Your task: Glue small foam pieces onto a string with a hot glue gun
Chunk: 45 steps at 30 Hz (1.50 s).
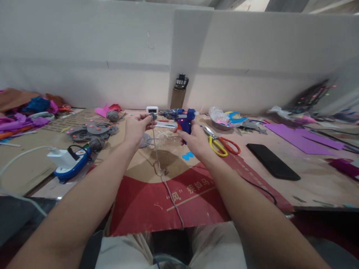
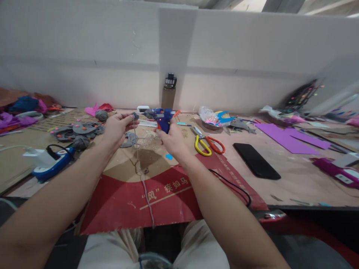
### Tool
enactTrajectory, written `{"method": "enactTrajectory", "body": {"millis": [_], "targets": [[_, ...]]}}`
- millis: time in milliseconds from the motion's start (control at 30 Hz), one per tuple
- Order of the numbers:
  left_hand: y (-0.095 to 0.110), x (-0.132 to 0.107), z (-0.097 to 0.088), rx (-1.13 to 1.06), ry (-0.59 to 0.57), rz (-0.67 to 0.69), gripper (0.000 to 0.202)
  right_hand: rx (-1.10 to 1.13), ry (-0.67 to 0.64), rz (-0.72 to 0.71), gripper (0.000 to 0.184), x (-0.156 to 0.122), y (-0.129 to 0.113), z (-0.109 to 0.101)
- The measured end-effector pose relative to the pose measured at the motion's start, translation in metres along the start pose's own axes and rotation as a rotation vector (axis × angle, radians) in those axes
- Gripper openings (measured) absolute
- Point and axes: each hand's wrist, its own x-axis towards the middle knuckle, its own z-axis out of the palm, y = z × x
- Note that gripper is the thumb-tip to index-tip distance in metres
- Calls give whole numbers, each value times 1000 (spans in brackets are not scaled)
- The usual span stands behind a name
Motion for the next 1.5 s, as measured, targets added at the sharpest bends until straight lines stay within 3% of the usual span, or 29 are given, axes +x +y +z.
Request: {"method": "enactTrajectory", "body": {"millis": [100,200,267,333,400,467,533,633,700,767,967,1133,1500], "targets": [[0,-1,0,101,14,61,15,132,-53,232,20,8,15,-3],[1,-3,0,272,25,193,15,-152,-94,377,12,14,30,-9],[3,-5,0,409,39,303,13,-532,-90,370,11,14,36,-15],[5,-7,1,521,40,409,12,-863,-4,287,18,12,34,-20],[7,-10,2,598,38,503,11,-953,140,176,21,8,25,-19],[8,-12,3,661,27,575,11,-758,215,68,18,5,13,-10],[9,-15,4,715,0,627,12,-356,163,14,19,4,1,7],[12,-17,4,768,-43,661,12,204,40,83,29,6,-10,36],[14,-18,4,777,-48,654,13,354,-18,125,33,10,-12,50],[16,-19,4,769,-39,627,14,317,-13,113,31,14,-12,56],[17,-21,9,614,4,485,14,52,162,-159,7,18,-13,50],[11,-21,13,490,-31,404,16,-40,175,-147,12,17,-12,45],[13,-25,15,613,-23,511,18,-133,201,-168,25,19,-7,46]]}}
